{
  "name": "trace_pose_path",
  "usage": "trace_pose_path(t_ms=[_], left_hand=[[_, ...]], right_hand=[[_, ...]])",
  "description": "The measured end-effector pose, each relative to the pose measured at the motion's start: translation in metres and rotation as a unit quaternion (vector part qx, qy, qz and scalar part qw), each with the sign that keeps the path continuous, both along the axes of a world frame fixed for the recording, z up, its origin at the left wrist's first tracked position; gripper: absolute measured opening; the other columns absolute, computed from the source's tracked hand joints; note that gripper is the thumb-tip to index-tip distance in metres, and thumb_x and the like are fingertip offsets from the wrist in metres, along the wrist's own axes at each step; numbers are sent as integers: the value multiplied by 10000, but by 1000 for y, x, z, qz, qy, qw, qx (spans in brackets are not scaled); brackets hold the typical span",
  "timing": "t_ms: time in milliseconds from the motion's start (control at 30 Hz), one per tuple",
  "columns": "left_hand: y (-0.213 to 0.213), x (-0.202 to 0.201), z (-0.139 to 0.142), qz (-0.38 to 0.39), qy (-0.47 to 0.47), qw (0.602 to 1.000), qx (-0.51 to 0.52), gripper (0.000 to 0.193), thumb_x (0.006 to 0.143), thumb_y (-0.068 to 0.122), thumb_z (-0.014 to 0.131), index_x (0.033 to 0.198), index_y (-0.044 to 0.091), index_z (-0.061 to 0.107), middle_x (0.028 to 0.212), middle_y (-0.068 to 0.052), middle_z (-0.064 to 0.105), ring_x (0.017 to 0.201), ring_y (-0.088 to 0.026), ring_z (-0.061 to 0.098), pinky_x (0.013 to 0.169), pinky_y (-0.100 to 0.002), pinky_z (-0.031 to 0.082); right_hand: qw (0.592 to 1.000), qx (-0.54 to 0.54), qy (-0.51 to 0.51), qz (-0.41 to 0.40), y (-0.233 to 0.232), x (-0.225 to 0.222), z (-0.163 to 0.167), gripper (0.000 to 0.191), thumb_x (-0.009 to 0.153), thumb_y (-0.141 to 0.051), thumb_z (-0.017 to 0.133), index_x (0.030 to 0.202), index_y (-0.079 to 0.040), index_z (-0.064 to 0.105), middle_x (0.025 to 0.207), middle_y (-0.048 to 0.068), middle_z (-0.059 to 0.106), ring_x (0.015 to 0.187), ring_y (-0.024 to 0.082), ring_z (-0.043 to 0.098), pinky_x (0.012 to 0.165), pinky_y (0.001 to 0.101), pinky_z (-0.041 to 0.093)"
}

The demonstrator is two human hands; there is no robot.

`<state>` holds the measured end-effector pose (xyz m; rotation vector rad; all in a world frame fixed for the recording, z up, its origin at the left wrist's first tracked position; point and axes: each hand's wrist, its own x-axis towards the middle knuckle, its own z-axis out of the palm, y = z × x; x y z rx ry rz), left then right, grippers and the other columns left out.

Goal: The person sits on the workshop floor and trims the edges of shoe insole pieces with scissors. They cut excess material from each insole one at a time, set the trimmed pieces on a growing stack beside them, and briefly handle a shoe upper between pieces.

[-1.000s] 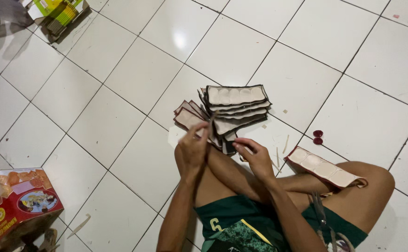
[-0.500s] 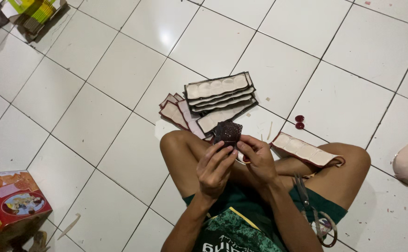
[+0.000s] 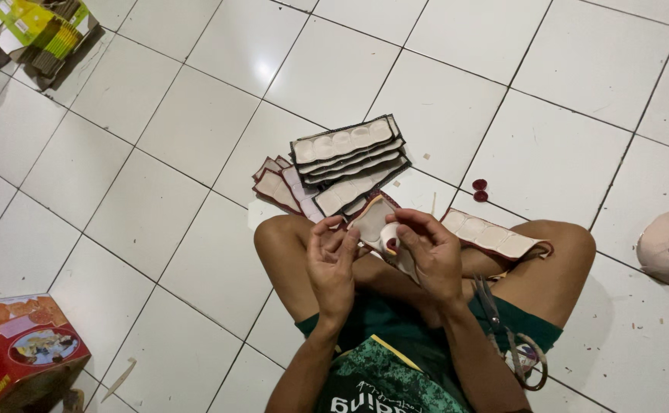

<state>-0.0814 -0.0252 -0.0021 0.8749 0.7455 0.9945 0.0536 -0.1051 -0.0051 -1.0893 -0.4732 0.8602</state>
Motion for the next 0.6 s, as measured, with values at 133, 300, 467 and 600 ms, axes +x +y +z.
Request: trace_pose_path(t_ms=[133,300,467,600], left_hand=[[-5,-3,5,-24,62,997,48,265,1009,93,697,1228,-56,692,1071,-128,723,930,-147,705,829,-296,639],[-11,-9,21,-89,98,985,109,316,973,84,718,1263,-40,703,1174,-149,741,1036,-173,740,915,-282,628],[-14,-7,29,-102,82,981,143,343,934,54,748,1256,-47,683,1244,-124,706,1106,-178,710,956,-297,607],[-5,-7,25,-64,130,974,175,359,941,47,749,1280,-49,680,1261,-130,690,1106,-169,689,962,-291,595]], right_hand=[[999,-16,-19,-25,-3,-4,7,304,985,-66,676,1258,66,649,1194,140,729,1009,140,701,895,278,591],[997,-2,-50,-65,-6,-12,15,292,982,-50,682,1244,73,640,1216,151,724,1101,171,713,972,305,596],[998,42,-9,-43,-12,-16,14,339,921,29,693,1251,19,617,1204,118,698,1130,211,666,990,324,562],[988,112,-93,-54,-13,-9,6,157,949,122,666,949,-31,631,1161,104,695,1311,278,638,1107,379,549]])
